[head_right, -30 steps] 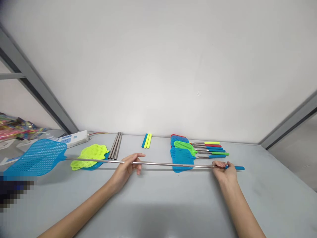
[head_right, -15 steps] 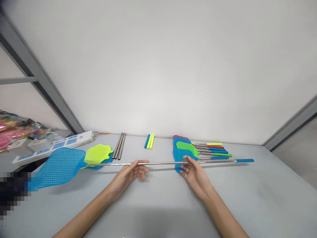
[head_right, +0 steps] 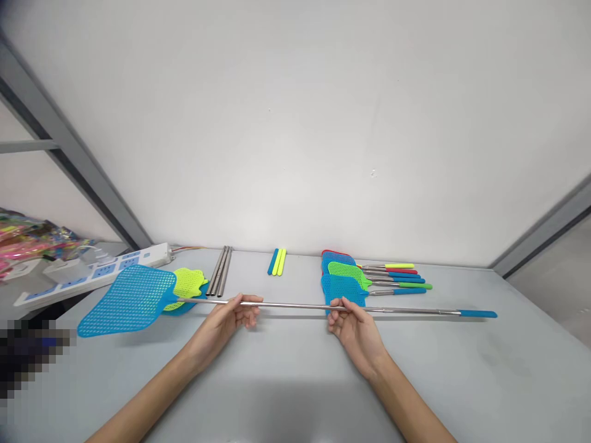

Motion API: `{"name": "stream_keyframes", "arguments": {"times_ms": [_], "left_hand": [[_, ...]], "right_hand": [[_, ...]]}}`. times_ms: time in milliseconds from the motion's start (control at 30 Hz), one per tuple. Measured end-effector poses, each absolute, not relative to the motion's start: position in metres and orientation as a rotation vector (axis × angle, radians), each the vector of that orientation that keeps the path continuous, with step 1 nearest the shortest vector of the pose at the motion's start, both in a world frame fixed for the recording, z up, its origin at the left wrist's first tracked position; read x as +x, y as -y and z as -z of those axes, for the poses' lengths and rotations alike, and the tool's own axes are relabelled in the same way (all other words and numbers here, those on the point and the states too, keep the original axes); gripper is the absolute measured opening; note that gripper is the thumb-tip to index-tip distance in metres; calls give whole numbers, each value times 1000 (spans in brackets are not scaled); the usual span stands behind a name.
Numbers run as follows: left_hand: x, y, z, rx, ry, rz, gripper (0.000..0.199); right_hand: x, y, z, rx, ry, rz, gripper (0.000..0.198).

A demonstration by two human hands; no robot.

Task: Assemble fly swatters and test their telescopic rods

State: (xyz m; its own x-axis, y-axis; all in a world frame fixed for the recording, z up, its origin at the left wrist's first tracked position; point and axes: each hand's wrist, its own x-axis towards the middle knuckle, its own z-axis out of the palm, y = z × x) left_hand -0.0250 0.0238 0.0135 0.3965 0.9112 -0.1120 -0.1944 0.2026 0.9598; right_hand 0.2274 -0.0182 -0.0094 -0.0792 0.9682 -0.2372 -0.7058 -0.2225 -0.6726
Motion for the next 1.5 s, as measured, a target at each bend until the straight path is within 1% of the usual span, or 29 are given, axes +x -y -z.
{"name": "stream_keyframes", "arguments": {"times_ms": [267,367,533,733,867,1000,1267,1367,1500], "left_hand": [[-38,-30,-14,995,-786,-1000,44],[-40,-30,-15,1021,-810,-994,40],[-33,-24,-16,1123,-805,-818,36],[-19,-14,-10,1154,-653,-629,38],[-19,-13,-11,1154,-606,-599,38],[-23,-12,-15,1157,-576,-579,34],[-28,-14,-14,1098,-523,-603,30],[-30,-16,-14,1070,-535,-628,30],[-31,-18,-13,1039,-546,-621,31]], "right_hand": [[241,13,19,-704,349,-1600,15],[241,12,19,-687,337,-1600,15],[231,16,13,-718,439,-1654,18],[207,27,9,-778,684,-1757,23],[195,30,7,-751,764,-1812,19],[187,27,5,-730,843,-1801,15],[171,11,6,-810,1071,-1729,38],[167,8,10,-785,1128,-1739,42],[163,9,19,-758,1078,-1743,43]]}}
